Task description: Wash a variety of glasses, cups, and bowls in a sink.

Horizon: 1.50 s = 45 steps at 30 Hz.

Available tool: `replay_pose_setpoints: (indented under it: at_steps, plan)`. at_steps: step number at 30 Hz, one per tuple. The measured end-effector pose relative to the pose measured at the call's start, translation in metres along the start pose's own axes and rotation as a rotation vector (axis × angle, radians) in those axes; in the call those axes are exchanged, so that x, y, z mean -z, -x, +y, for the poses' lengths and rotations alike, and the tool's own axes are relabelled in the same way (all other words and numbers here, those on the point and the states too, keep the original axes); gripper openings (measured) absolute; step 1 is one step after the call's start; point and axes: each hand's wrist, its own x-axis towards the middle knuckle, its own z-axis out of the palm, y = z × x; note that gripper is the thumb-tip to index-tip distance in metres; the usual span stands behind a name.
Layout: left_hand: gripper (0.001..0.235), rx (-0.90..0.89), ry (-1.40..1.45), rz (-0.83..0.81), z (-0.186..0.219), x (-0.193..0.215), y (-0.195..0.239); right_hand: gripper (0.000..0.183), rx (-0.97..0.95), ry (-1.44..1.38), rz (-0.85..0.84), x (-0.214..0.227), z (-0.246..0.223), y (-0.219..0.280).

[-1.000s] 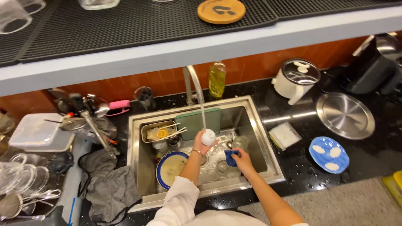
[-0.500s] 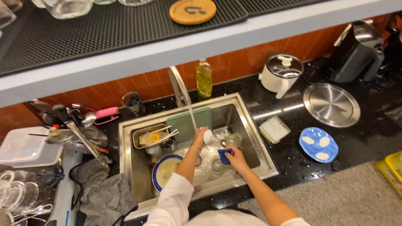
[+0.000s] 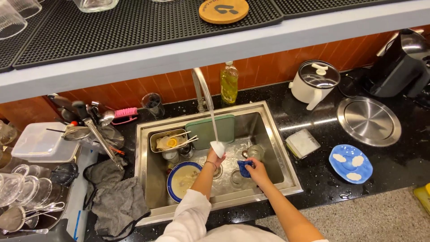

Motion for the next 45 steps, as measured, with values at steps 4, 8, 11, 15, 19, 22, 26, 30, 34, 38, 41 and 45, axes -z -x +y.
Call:
replay_pose_setpoints:
  at_steps: [4,8,11,15,19,22,26,30,34,38,41,45]
  plan:
    - [0.025,-0.118,-0.129,-0.026,0.013,-0.002,0.001,0.019,0.029,0.017,-0.023,0.000,0.001,-0.001]
    - [0.026,-0.167,-0.858,0.125,0.036,-0.026,0.010,0.019,0.016,0.009,-0.016,-0.001,0.000,0.000]
    - [0.021,-0.450,-1.536,0.061,0.038,-0.036,-0.009,0.019,0.003,0.032,-0.024,0.001,-0.008,0.003]
    - [0.025,-0.779,-1.885,-0.241,0.067,-0.077,0.022,0.021,-0.004,0.032,-0.036,-0.001,-0.007,0.003]
    - [0.037,-0.817,-1.824,-0.202,0.033,-0.034,-0.072,0.019,0.004,0.133,-0.018,0.007,0.021,-0.007]
    - [0.063,-0.941,-2.310,-0.281,0.027,-0.018,-0.054,0.019,0.046,0.138,-0.048,0.007,0.030,-0.010]
    - [0.040,-0.233,-0.613,0.058,0.002,0.006,-0.033,0.019,0.106,0.162,-0.073,0.006,0.037,-0.011]
    - [0.058,0.058,0.127,0.010,0.006,0.005,0.006,0.020,0.107,0.096,-0.079,0.003,0.034,-0.009]
    - [0.071,0.142,0.318,-0.213,0.008,0.006,0.010,0.019,0.061,0.072,-0.097,-0.002,0.022,-0.003]
    - [0.073,0.092,0.257,-0.153,0.023,-0.017,-0.002,0.020,0.070,0.115,-0.103,0.001,0.016,-0.006]
    - [0.077,0.139,0.056,-0.240,0.032,-0.026,-0.015,0.021,0.084,0.130,-0.105,0.002,0.009,-0.002]
    - [0.078,0.170,-0.124,-0.333,0.058,-0.058,0.002,0.021,0.066,0.145,-0.133,0.004,0.004,-0.002]
